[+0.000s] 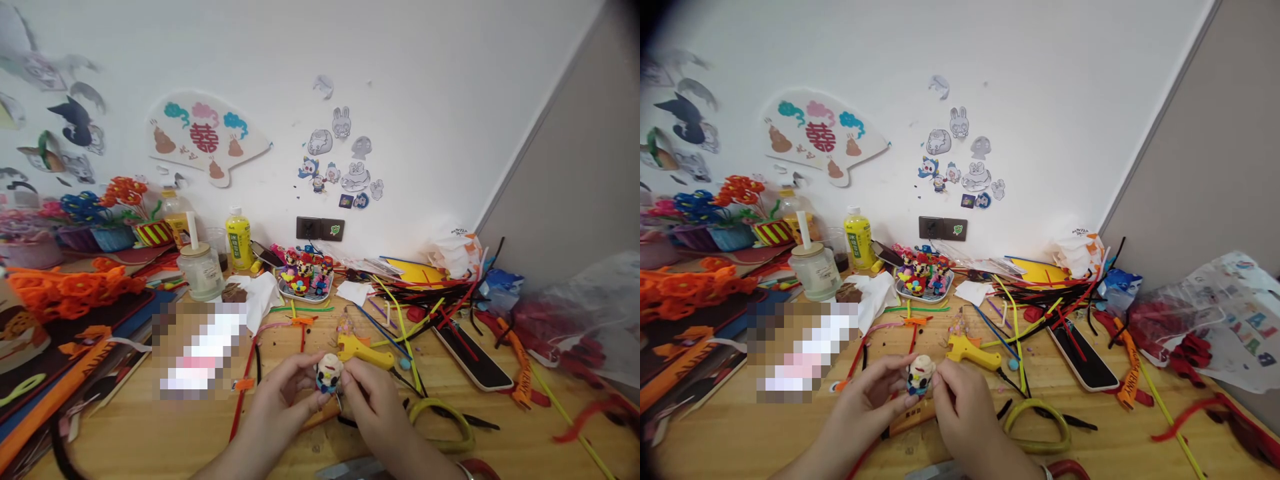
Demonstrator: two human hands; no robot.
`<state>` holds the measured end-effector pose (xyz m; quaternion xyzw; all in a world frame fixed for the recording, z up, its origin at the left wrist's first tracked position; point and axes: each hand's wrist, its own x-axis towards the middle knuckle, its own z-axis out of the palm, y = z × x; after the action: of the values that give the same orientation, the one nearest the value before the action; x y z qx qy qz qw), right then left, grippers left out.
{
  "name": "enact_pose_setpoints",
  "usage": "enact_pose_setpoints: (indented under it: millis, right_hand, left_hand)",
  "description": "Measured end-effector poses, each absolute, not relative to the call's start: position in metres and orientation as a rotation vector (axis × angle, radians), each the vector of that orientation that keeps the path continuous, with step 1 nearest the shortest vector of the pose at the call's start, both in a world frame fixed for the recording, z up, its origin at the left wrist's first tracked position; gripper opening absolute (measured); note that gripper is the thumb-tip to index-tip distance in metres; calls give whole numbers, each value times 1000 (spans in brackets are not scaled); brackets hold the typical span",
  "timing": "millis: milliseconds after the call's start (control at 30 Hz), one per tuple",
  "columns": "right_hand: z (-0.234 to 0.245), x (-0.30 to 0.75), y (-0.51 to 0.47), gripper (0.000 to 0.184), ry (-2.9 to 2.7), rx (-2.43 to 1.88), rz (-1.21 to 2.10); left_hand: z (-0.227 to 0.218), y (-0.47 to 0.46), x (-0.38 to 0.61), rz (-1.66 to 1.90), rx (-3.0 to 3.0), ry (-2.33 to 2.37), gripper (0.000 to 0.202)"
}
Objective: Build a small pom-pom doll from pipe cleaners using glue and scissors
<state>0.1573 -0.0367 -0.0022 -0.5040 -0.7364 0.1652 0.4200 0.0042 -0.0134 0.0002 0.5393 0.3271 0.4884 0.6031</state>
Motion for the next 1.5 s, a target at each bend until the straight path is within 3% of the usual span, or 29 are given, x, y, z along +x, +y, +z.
enact_pose_setpoints:
  millis: [133,600,1500]
  right_hand:
    - [-1,158,-37,25,-1837,-1258,438]
    - [-1,158,-36,24,-1873,-1311,416]
    - [1,155,-38,24,-1810,-1254,451]
  left_hand:
    - [6,-16,6,1188,1252,796,39]
    - [-2,-14,2,1149,1337,818,25]
    - [11,-15,6,1139,1005,793,33]
